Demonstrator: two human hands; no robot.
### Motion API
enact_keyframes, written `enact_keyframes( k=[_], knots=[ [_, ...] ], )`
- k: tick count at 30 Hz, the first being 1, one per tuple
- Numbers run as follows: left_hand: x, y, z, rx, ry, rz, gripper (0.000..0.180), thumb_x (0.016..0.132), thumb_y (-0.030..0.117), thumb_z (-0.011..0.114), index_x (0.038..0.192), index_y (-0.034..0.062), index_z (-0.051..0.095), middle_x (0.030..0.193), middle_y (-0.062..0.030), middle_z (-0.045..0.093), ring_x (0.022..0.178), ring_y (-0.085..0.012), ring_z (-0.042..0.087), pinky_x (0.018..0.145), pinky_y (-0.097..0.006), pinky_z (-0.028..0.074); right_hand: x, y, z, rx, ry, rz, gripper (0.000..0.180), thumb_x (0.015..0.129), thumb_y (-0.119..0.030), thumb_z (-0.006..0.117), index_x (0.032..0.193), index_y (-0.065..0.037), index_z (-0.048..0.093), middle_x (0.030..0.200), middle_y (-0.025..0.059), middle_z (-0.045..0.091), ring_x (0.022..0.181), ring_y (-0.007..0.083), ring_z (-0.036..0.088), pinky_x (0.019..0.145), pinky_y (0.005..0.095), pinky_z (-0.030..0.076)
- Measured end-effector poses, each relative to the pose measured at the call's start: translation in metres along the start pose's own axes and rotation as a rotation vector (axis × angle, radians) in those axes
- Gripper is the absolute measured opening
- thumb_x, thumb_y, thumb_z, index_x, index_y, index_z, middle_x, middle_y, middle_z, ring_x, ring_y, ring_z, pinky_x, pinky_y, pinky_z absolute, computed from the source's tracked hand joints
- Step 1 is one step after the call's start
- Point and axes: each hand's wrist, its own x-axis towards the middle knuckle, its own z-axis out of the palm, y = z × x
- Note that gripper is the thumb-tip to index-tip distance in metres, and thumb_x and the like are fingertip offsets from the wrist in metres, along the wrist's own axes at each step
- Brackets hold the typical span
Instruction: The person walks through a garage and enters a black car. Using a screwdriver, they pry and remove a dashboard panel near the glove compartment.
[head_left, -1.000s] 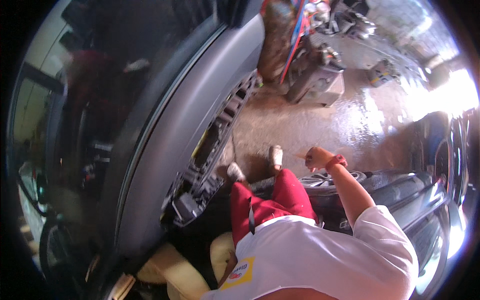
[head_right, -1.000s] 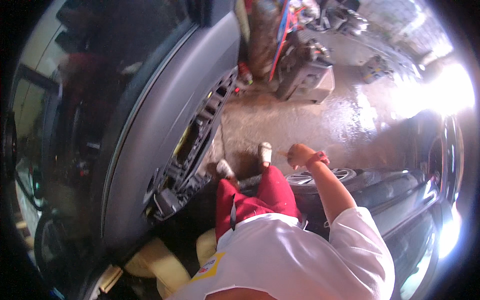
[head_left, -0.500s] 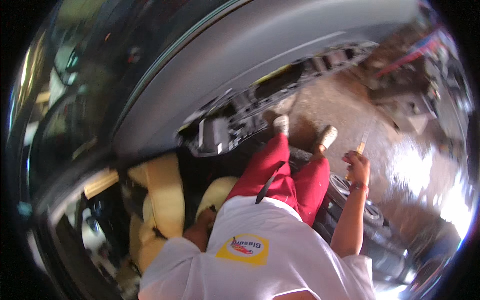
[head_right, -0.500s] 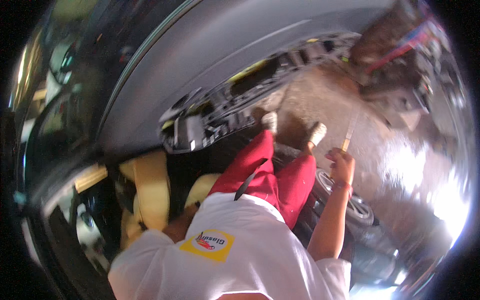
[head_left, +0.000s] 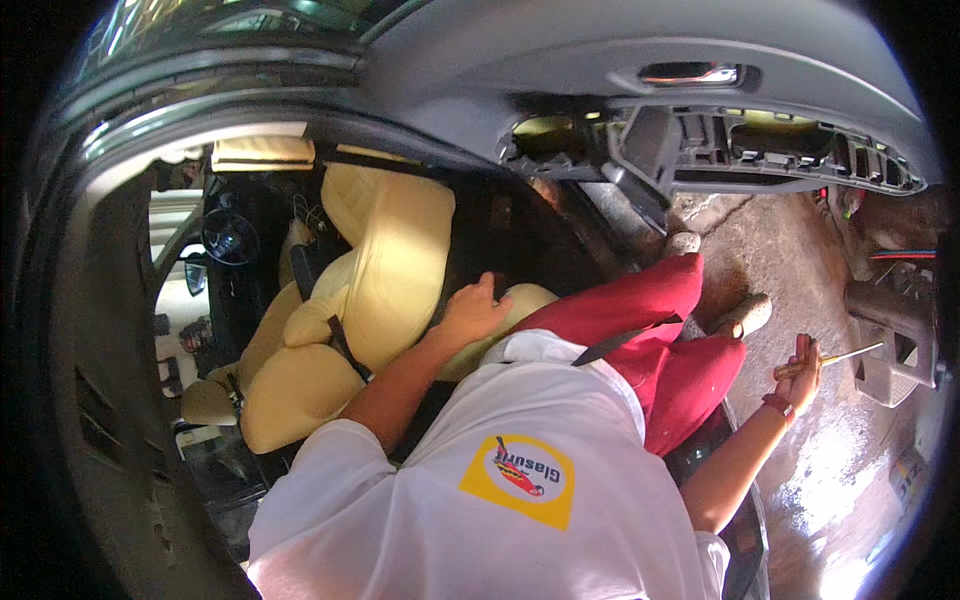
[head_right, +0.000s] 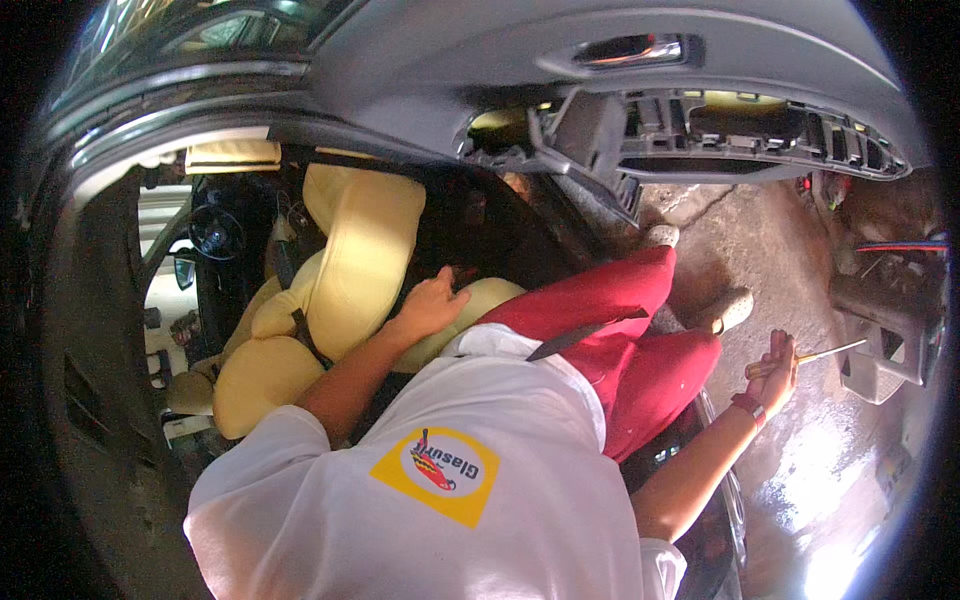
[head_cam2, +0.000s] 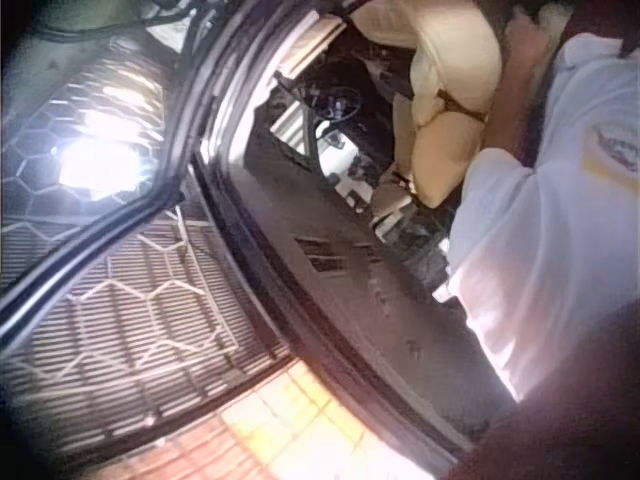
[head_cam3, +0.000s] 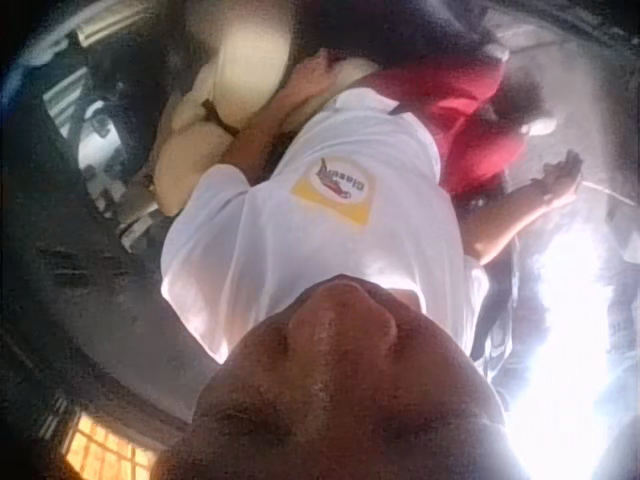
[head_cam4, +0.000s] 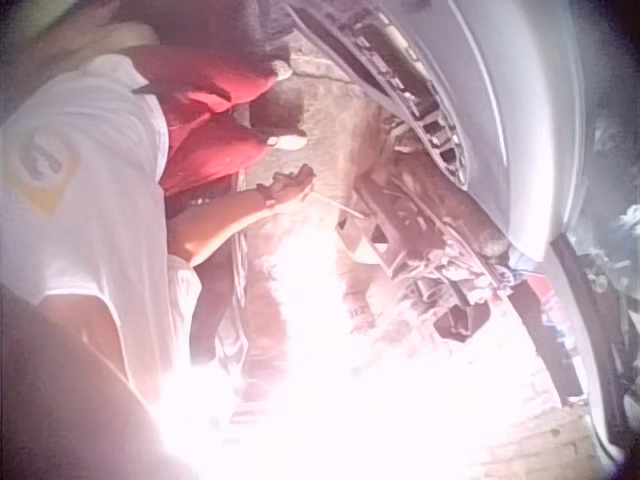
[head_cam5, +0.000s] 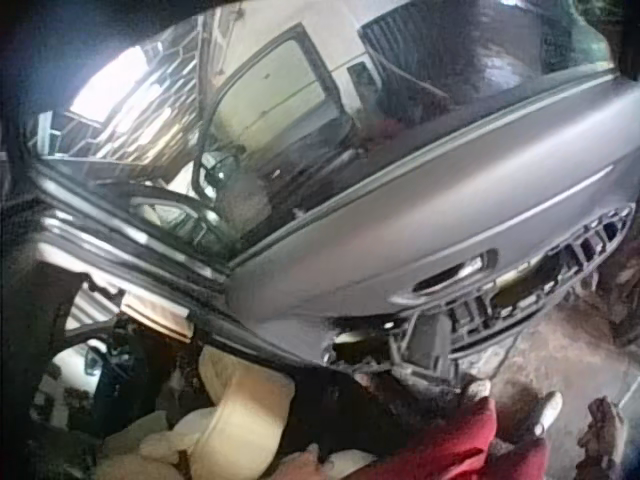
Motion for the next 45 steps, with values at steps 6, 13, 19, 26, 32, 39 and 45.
enact_keyframes(
  k=[6,13,19,26,32,39,45],
  knots=[
    [-0.018,0.039,-0.019,-0.008,0.115,0.388,0.050,0.093,0.046,0.064,0.110,-0.0001,0.056,0.083,-0.0198,0.071,0.083,-0.0417,0.070,0.077,-0.053,0.055,-0.033,0.016,0.011,-0.021,0.009,-0.027,0.044,0.102,-0.028,0.065,0.132,0.003,0.059,0.135,0.0187,0.064,0.128,0.0252,0.060,0.084,0.0310,0.048],
    [-0.016,0.091,-0.023,0.006,0.025,0.708,0.054,0.088,0.055,0.067,0.088,0.0015,0.063,0.078,-0.0199,0.070,0.074,-0.0409,0.070,0.068,-0.050,0.055,-0.083,0.019,0.043,0.174,0.059,-0.125,0.026,0.096,-0.019,0.073,0.111,-0.001,0.064,0.106,0.0131,0.073,0.095,0.0214,0.072,0.065,0.0268,0.052],
    [0.005,0.092,0.004,0.125,-0.077,0.801,0.056,0.087,0.056,0.065,0.093,0.0006,0.066,0.087,-0.0253,0.071,0.085,-0.0434,0.071,0.075,-0.052,0.055,-0.132,0.020,0.060,0.118,0.038,-0.242,0.026,0.097,-0.015,0.070,0.120,-0.003,0.063,0.099,0.0085,0.072,0.088,0.0189,0.071,0.062,0.0259,0.052],
    [0.012,0.090,0.010,-0.183,-0.057,0.757,0.054,0.087,0.057,0.065,0.091,0.0030,0.067,0.085,-0.0220,0.071,0.084,-0.0435,0.070,0.077,-0.052,0.054,-0.197,0.053,0.104,0.073,-0.081,-0.356,0.023,0.101,-0.016,0.065,0.121,-0.003,0.064,0.092,0.0047,0.066,0.076,0.0132,0.066,0.060,0.0247,0.052],
    [0.017,0.107,0.014,0.057,-0.105,0.822,0.053,0.079,0.052,0.069,0.089,0.0004,0.072,0.088,-0.0244,0.073,0.087,-0.0420,0.073,0.082,-0.052,0.056,-0.237,0.066,0.145,0.123,-0.180,-0.198,0.016,0.101,-0.014,0.065,0.112,-0.002,0.064,0.085,0.0042,0.064,0.070,0.0120,0.063,0.058,0.0245,0.052],
    [0.014,0.112,0.007,0.277,-0.238,0.917,0.051,0.068,0.044,0.079,0.097,0.0015,0.072,0.096,-0.0241,0.074,0.096,-0.0389,0.073,0.087,-0.049,0.057,-0.229,0.048,0.120,0.105,-0.015,-0.290,0.014,0.098,-0.012,0.069,0.108,-0.002,0.067,0.083,0.0033,0.067,0.068,0.0118,0.064,0.057,0.0245,0.051],
    [0.005,0.114,-0.009,0.270,-0.276,0.984,0.053,0.063,0.045,0.084,0.098,0.0059,0.073,0.093,-0.0174,0.075,0.094,-0.0353,0.072,0.086,-0.046,0.055,-0.239,0.037,0.104,0.121,0.023,-0.369,0.021,0.095,-0.015,0.074,0.109,-0.001,0.067,0.086,0.0047,0.068,0.069,0.0116,0.066,0.055,0.0229,0.052]
  ],
)
